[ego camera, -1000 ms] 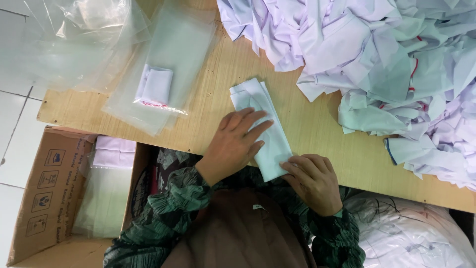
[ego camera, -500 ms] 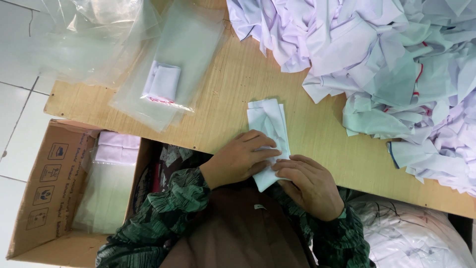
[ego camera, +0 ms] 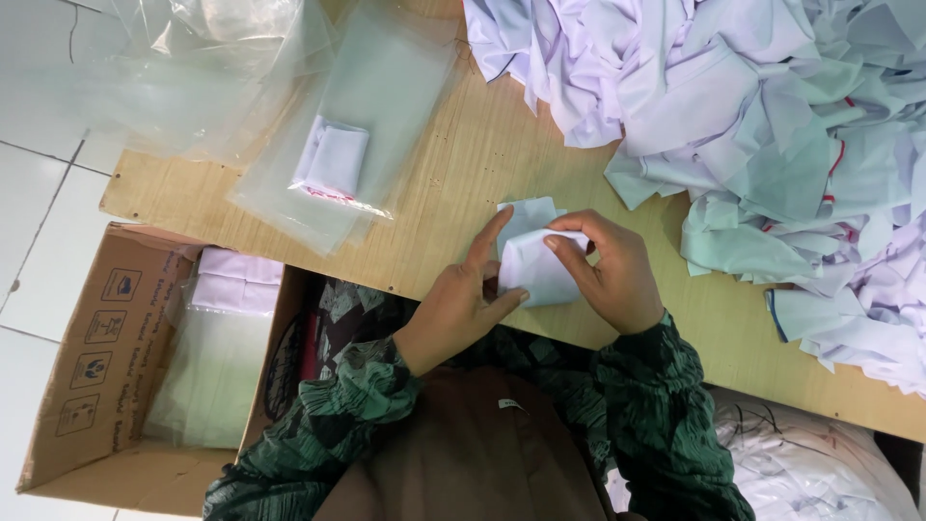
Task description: Folding small white fabric pieces and placing them into individual plastic bags for packaging.
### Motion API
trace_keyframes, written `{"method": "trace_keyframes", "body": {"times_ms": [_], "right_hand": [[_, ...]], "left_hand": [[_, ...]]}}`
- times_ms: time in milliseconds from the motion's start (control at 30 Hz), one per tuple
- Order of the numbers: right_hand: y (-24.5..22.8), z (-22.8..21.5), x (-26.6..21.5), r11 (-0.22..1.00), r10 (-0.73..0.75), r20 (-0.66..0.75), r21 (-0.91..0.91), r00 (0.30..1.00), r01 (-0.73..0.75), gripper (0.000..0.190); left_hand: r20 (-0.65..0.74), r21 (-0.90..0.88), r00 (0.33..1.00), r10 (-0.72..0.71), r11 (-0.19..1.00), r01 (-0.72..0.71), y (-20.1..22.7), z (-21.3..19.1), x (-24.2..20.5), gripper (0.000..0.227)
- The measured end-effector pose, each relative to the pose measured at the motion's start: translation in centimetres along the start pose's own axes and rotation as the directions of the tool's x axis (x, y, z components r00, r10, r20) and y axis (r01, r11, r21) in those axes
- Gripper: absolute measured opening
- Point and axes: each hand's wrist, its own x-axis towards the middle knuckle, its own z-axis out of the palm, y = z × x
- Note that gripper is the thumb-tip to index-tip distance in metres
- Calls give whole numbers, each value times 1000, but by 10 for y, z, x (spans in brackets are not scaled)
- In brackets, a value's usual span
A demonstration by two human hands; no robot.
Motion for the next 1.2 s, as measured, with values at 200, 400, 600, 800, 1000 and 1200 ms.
{"method": "trace_keyframes", "body": {"times_ms": [200, 400, 600, 800, 1000, 1200], "right_hand": [[10, 7, 21, 995, -73, -15, -64, 997, 72, 17], [17, 12, 29, 993, -65, -40, -100, 997, 61, 19], [27, 20, 32, 973, -41, -11, -228, 999, 37, 18], [15, 20, 32, 960, 15, 45, -281, 999, -2, 41], [33, 23, 30, 963, 89, 58, -261, 994, -71, 38], [36, 25, 27, 970, 17, 57, -244, 998, -3, 27]], "left_hand": [[-62, -67, 997, -37, 997, 33, -2, -2, 11, 90], [-113, 65, 992, -51, 996, 59, 7, -4, 15, 90], [-165, 357, 985, 54, 934, 9, -8, 3, 21, 84], [-197, 437, 971, 135, 899, -36, -14, 6, 19, 83], [-221, 455, 960, 171, 889, -54, -21, 8, 19, 84], [-233, 472, 957, 175, 881, -46, -23, 10, 19, 85]]}}
